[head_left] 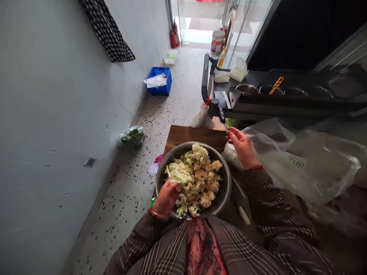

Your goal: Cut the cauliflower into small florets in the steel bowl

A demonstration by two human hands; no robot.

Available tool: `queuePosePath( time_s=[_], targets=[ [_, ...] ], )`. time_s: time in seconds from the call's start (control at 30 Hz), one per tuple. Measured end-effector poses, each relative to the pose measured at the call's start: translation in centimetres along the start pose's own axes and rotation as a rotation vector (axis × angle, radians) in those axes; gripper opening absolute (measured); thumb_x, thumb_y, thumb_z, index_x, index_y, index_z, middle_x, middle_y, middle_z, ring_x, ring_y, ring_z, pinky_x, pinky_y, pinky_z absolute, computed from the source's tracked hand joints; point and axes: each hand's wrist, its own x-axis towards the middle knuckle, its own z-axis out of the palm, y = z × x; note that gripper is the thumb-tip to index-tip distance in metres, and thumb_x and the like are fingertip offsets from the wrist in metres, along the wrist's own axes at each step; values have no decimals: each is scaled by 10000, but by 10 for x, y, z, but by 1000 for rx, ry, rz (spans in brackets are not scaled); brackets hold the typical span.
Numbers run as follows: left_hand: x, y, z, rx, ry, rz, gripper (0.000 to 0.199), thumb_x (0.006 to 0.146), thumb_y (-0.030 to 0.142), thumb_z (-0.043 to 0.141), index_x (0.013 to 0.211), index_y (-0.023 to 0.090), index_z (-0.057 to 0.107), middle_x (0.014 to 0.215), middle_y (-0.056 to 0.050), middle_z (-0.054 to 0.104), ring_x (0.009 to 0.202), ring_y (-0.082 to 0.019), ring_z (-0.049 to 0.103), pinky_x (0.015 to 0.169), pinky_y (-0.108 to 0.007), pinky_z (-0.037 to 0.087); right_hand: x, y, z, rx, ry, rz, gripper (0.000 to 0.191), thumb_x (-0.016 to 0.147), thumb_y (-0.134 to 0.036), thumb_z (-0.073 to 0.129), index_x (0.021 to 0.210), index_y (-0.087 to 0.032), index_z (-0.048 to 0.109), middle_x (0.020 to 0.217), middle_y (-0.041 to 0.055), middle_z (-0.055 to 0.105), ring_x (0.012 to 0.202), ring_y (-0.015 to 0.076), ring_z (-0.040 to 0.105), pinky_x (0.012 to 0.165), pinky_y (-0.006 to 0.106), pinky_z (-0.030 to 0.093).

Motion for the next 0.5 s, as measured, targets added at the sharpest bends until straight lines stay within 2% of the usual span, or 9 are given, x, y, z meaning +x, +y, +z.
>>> queuePosePath(
  time_s=[0.1,0.17,0.23,0.3,0.37,0.43,0.5],
  targets=[
    [3,-8,1,43,-35,10,461,734,258,721,1169,209,575,1160,-55,656,1023,-204,632,817,-329,541,-76,-3,-33,55,-55,95,409,847,-488,576,1159,-228,627,998,51,697,767,119,639,674,253,509],
    [3,-13,4,80,-47,2,449,730,262,730,1150,209,581,1145,-47,657,1001,-190,637,788,-309,546,-122,12,-55,4,-41,188,432,844,-504,566,1161,-218,625,974,58,703,750,129,643,661,268,512],
    [-1,-17,9,103,-68,-16,433,733,269,733,1135,210,583,1128,-38,658,961,-172,642,747,-282,551,-166,41,-76,-145,4,286,490,838,-541,536,1158,-182,626,949,84,707,749,160,649,666,309,519],
    [-8,-20,13,102,-94,-38,413,742,280,729,1122,208,584,1121,-36,657,943,-166,643,723,-273,559,-207,77,-96,-421,38,278,511,818,-545,533,1128,-153,644,1012,128,696,843,213,649,770,385,516],
    [-17,-21,18,80,-116,-53,399,754,295,721,1117,201,584,1134,-47,653,964,-183,643,745,-307,571,-241,113,-110,-670,-1,274,523,810,-530,522,1151,-150,636,1067,152,677,953,263,629,869,444,481],
    [-26,-21,20,49,-145,-54,399,773,316,706,1130,190,580,1151,-67,647,988,-210,649,792,-365,575,-266,145,-116,-800,-75,264,573,805,-515,521,1242,-149,579,1094,153,657,1000,285,611,889,455,465],
    [-34,-20,22,29,-196,-48,417,795,331,685,1166,184,565,1162,-86,642,1001,-238,659,835,-414,566,-280,166,-117,-861,-104,194,607,808,-493,514,1304,-144,525,1103,157,634,1018,296,595,873,449,460]
  ],
)
